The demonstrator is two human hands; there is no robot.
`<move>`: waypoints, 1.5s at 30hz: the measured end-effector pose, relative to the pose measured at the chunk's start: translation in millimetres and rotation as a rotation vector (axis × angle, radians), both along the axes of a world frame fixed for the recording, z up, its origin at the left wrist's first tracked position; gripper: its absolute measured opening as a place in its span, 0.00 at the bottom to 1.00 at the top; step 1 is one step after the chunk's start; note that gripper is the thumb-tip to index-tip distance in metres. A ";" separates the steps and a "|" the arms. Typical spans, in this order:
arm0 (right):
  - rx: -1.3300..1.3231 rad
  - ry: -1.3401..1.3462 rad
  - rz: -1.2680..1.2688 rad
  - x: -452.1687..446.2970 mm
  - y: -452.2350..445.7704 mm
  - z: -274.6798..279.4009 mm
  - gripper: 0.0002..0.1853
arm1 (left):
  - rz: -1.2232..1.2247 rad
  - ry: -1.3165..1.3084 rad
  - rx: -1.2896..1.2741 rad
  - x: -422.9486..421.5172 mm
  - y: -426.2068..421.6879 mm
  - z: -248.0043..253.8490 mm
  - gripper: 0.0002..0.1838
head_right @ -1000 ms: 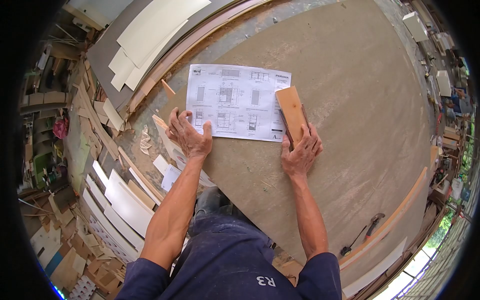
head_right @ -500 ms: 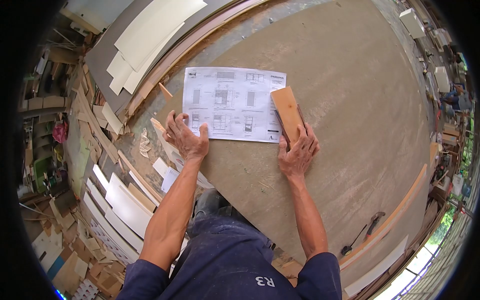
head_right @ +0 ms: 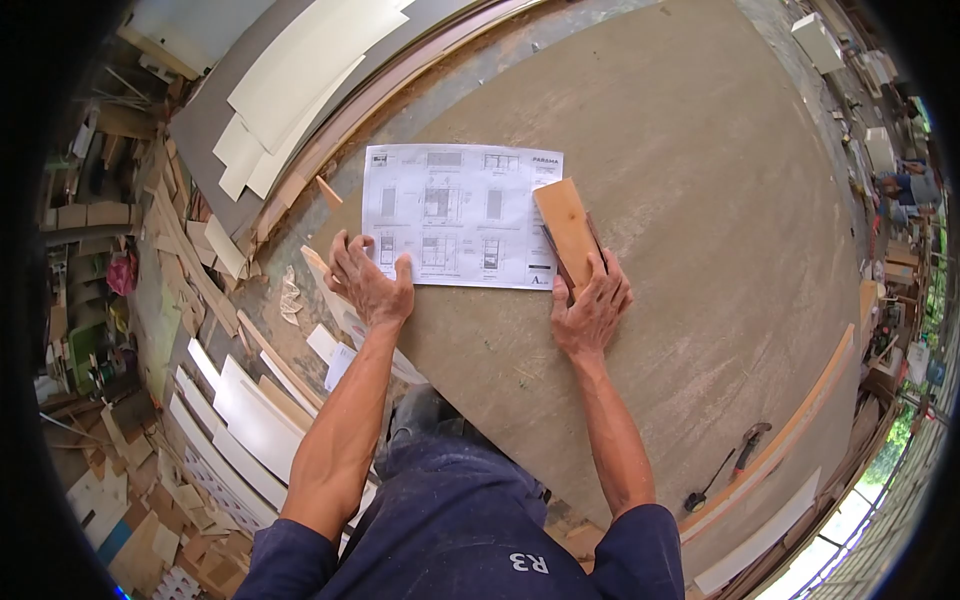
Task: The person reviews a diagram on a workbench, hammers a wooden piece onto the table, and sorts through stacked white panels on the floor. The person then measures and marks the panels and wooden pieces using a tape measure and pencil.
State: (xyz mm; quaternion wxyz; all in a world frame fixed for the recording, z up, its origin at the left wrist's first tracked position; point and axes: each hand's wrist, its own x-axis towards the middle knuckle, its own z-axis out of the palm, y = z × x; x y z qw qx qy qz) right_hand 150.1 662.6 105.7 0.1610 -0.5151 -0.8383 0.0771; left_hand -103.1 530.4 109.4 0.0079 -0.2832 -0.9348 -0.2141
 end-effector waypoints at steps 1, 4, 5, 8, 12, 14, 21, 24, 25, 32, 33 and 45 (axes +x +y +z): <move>-0.003 0.005 0.000 0.0 -0.2 0.1 0.31 | -0.001 0.002 0.002 -0.1 -0.1 -0.3 0.33; 0.005 0.014 0.006 0.6 -0.4 -2.2 0.31 | 0.001 -0.007 -0.008 -0.2 -0.1 0.1 0.33; 0.016 0.016 0.012 0.7 -0.5 -2.2 0.31 | 0.001 -0.005 -0.012 0.0 0.1 0.9 0.33; 0.019 0.020 0.017 -0.1 -1.1 1.1 0.31 | 0.001 -0.004 -0.022 0.3 0.1 1.0 0.32; 0.012 0.030 0.021 2.0 -1.0 -3.3 0.29 | 0.003 -0.003 -0.025 0.2 0.0 0.8 0.32; 0.016 0.033 0.030 1.9 -1.2 -2.9 0.28 | 0.003 -0.005 -0.026 0.4 -0.4 0.6 0.32; 0.013 0.056 0.026 2.3 -1.9 -4.2 0.28 | -0.007 0.013 -0.016 -0.6 -1.0 -2.5 0.33; 0.029 0.066 0.028 2.3 -1.2 -5.3 0.28 | -0.007 0.006 -0.015 -0.9 -0.6 -2.9 0.33; 0.036 0.063 0.027 1.9 -0.9 -4.9 0.28 | -0.007 0.007 -0.011 -1.0 -0.7 -3.2 0.33; 0.042 0.060 0.019 0.7 -1.2 -2.2 0.28 | -0.003 0.002 0.030 -0.9 -1.3 -6.3 0.33; 0.044 0.061 0.018 1.0 -1.2 -2.7 0.28 | 0.000 0.001 0.023 -1.1 -1.1 -6.5 0.33; 0.014 0.045 0.008 2.0 -1.1 -5.2 0.28 | 0.000 0.012 0.052 -1.1 -1.4 -10.0 0.32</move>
